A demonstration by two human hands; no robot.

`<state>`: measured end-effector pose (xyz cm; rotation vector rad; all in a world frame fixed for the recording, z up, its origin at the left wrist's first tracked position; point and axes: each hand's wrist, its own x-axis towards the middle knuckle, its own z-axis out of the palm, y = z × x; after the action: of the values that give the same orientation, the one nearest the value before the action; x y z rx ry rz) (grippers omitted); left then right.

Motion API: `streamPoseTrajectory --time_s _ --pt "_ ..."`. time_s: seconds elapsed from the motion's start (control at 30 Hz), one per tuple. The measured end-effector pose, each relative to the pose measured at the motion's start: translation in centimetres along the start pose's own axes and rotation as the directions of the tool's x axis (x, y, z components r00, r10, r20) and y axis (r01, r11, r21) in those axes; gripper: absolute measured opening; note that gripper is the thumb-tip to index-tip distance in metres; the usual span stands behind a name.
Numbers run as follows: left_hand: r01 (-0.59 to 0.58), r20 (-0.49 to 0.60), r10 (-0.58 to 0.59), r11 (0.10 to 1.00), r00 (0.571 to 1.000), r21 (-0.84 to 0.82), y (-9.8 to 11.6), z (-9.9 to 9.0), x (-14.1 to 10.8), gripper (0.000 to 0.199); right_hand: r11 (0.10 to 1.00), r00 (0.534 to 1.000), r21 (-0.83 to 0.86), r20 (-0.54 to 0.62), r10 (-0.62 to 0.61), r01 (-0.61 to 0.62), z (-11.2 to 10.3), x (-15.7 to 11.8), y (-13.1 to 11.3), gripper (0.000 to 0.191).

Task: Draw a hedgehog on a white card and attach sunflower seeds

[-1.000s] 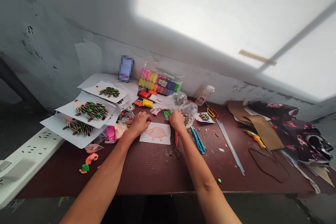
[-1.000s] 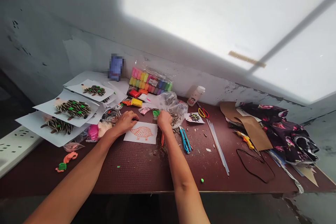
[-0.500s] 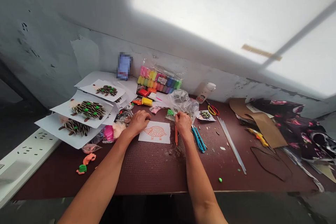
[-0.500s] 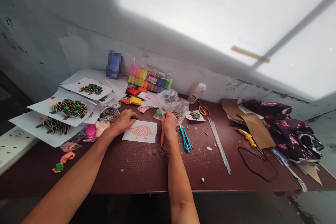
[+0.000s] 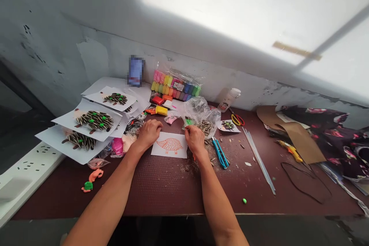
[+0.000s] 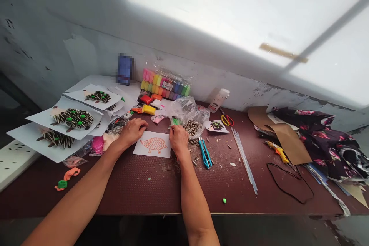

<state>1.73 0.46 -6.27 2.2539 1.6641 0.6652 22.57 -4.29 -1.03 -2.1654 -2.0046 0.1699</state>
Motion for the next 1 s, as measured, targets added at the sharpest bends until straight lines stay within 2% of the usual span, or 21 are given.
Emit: streamPoseTrajectory --time_s 0.23,0.43,0.6,0.8,0.9,1.0 --pt "0.084 -0.038 -0.089 0.989 0.995 -0.122 -0.2 -0.4 0.1 0.031 0.999 0.999 0.023 -0.008 -0.039 0.039 0.5 -0.1 -0.7 0.028" --pt "0.061 -0.014 -0.064 0.991 0.998 -0.122 0.2 -0.3 0.0 0.032 0.999 0.999 0.018 -0.021 0.033 -0.032 0.8 0.2 -0.4 0.03" --pt "0.064 0.019 -0.062 0.992 0.998 -0.106 -0.1 0.0 0.1 0.03 0.998 1.0 0.056 0.01 -0.014 0.014 0.8 0.3 -0.8 0.025" --pt "0.064 0.028 -0.062 0.995 0.998 -0.078 0.3 -0.1 0.0 0.03 0.991 0.991 0.06 0.047 -0.124 0.121 0.3 1.3 -3.0 0.025" --pt "0.067 0.042 -0.064 0.995 0.997 -0.071 0.6 -0.3 0.0 0.031 0.981 0.981 0.052 0.05 -0.188 0.185 0.6 2.6 -4.6 0.026" --pt "0.077 0.051 -0.073 0.994 0.996 -0.08 0.7 -0.6 0.0 0.033 0.979 0.979 0.029 0.023 -0.202 0.201 1.3 4.3 -6.3 0.029"
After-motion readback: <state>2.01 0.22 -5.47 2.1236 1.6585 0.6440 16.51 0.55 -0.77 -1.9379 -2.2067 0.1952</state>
